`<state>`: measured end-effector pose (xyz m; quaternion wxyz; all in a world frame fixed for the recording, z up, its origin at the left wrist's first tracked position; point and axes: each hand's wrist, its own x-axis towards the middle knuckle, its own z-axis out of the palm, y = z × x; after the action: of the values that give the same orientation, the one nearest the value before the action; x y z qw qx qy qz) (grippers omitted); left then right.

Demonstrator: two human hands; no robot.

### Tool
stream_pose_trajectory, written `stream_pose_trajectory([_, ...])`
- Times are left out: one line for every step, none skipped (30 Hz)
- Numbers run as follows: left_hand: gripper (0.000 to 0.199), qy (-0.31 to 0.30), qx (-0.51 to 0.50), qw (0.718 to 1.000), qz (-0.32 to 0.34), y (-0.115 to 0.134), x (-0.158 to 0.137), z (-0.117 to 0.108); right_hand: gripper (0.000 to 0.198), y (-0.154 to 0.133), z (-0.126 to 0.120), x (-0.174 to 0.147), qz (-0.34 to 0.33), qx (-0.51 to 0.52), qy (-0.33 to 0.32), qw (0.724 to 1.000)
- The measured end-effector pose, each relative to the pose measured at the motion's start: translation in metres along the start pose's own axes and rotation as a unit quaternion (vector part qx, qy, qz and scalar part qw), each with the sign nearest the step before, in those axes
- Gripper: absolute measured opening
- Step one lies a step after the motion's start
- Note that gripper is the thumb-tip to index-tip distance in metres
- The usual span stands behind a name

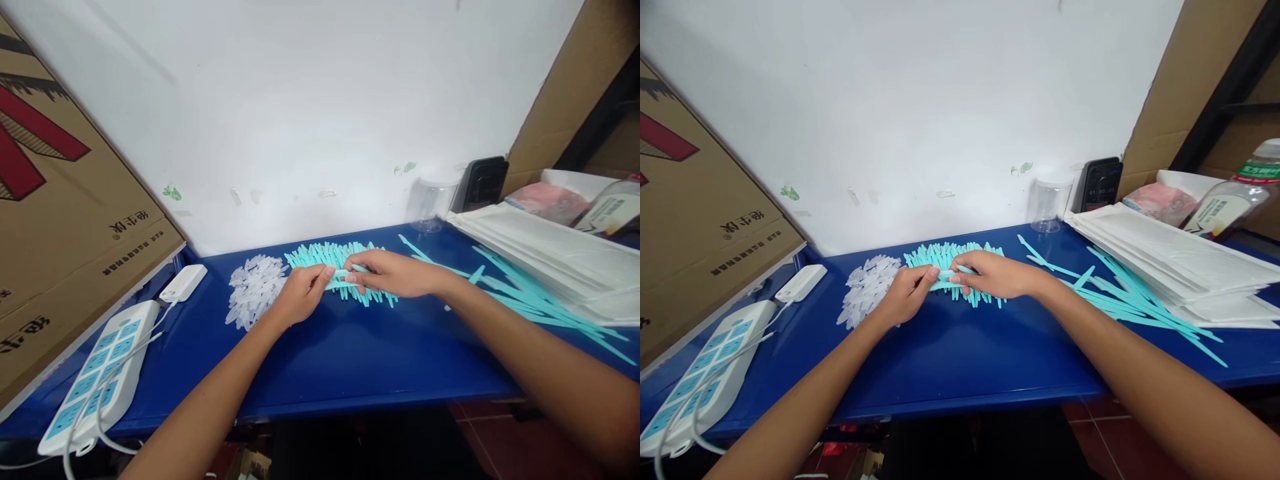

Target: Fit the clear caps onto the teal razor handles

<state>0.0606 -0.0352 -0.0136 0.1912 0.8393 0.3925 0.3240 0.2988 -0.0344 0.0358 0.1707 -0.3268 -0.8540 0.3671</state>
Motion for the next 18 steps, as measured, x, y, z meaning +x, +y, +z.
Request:
stream_pose_trajectory([0.046,0.000,0.002,1.000,0.001,0.000,0.000,0.000,0.034,0.000,0.000,0.000,-0.003,-0.002,0.000,1.000])
stream_pose_trajectory([0.046,0.000,0.004,1.000,0.003,-0.001,0.000,0.000,0.035,0.001,0.001,0.001,-0.006,-0.004,-0.001,1.000])
stream_pose_trajectory([0.046,-0.001,0.004,1.000,0.006,-0.001,0.000,0.001,0.037,0.002,0.002,0.001,-0.009,-0.006,0.000,1.000])
stream_pose_trajectory([0.046,-0.003,0.003,1.000,0.008,-0.001,0.000,0.001,0.038,0.003,0.003,0.002,-0.013,-0.006,-0.001,1.000])
stream_pose_trajectory([0.046,-0.005,0.003,1.000,0.011,0.000,0.000,0.001,0.040,0.004,0.004,0.003,-0.019,-0.004,-0.004,1.000])
stream_pose_trajectory([0.046,-0.009,0.004,1.000,0.012,0.000,0.000,0.001,0.042,0.005,0.006,0.003,-0.026,0.000,-0.007,1.000])
stream_pose_trajectory([0.046,-0.012,0.006,1.000,0.012,0.001,0.000,0.002,0.044,0.005,0.007,0.004,-0.035,0.005,-0.010,0.999])
stream_pose_trajectory([0.047,-0.013,0.008,1.000,0.012,0.001,-0.001,0.002,0.045,0.006,0.009,0.005,-0.043,0.010,-0.010,0.999])
stream_pose_trajectory([0.047,-0.013,0.011,1.000,0.012,0.002,-0.001,0.002,0.047,0.006,0.010,0.005,-0.050,0.012,-0.009,0.999])
stream_pose_trajectory([0.047,-0.010,0.015,1.000,0.013,0.002,-0.001,0.002,0.048,0.006,0.011,0.006,-0.055,0.012,-0.006,0.998])
stream_pose_trajectory([0.048,-0.004,0.018,1.000,0.014,0.001,0.000,0.001,0.049,0.007,0.012,0.006,-0.057,0.010,-0.003,0.998])
stream_pose_trajectory([0.048,0.003,0.022,1.000,0.016,0.001,0.000,0.001,0.049,0.008,0.012,0.007,-0.054,0.007,-0.001,0.999])
stream_pose_trajectory([0.048,0.009,0.025,1.000,0.016,0.000,0.000,0.001,0.049,0.008,0.012,0.007,-0.046,0.003,0.001,0.999])
stream_pose_trajectory([0.049,0.015,0.028,0.999,0.016,-0.001,0.001,0.000,0.049,0.009,0.011,0.007,-0.037,-0.001,0.003,0.999])
stream_pose_trajectory([0.049,0.020,0.031,0.999,0.016,-0.002,0.002,0.000,0.050,0.010,0.010,0.007,-0.027,-0.005,0.005,1.000])
stream_pose_trajectory([0.049,0.023,0.033,0.999,0.015,-0.003,0.002,-0.001,0.050,0.010,0.009,0.007,-0.020,-0.010,0.007,1.000])
stream_pose_trajectory([0.049,0.025,0.036,0.999,0.016,-0.003,0.003,-0.002,0.051,0.011,0.008,0.007,-0.016,-0.015,0.009,1.000])
stream_pose_trajectory([0.049,0.026,0.040,0.999,0.016,-0.003,0.003,-0.003,0.051,0.011,0.006,0.007,-0.016,-0.019,0.011,1.000])
